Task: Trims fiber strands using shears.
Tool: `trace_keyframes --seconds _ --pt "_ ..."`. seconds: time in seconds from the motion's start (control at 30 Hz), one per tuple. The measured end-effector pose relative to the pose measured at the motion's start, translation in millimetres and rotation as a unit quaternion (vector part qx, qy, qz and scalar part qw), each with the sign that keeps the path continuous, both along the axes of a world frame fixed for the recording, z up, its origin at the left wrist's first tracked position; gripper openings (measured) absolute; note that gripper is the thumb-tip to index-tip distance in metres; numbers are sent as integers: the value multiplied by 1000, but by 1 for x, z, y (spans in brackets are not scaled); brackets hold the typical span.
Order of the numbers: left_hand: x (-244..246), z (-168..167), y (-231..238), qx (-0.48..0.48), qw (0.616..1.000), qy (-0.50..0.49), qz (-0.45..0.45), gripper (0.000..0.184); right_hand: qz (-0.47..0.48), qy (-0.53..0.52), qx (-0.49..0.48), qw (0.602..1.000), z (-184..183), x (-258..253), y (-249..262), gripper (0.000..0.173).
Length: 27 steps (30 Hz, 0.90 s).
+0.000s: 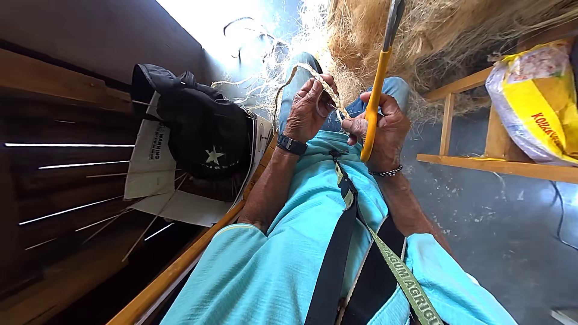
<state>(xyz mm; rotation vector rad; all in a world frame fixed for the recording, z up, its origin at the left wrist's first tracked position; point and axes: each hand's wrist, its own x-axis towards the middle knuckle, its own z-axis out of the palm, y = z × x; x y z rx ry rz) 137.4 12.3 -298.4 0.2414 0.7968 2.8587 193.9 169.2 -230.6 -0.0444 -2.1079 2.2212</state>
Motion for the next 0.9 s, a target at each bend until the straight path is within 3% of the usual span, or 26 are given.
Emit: trace_keyframes --seconds 0.13,0.37,0.43,0.67,0.8,0.9 --pt "2 4 7 9 1000 -2 16 10 33 -1 5 999 0 8 3 53" --pt "4 8 16 -18 997 -45 67 21 9 -37 -60 997 -7 2 -7 51" --pt "4 8 17 -15 996 -49 73 22 32 -35 -35 998 -3 7 -7 50" --pt "3 7 8 2 999 -44 18 23 35 -31 -40 998 -3 6 -7 50" --pt "4 4 3 -23 997 -58 -38 42 3 -11 -52 999 -9 -3 -3 53" --pt "7 10 2 -101 990 -83 -58 74 -15 4 -14 1000 -9 -5 1 53"
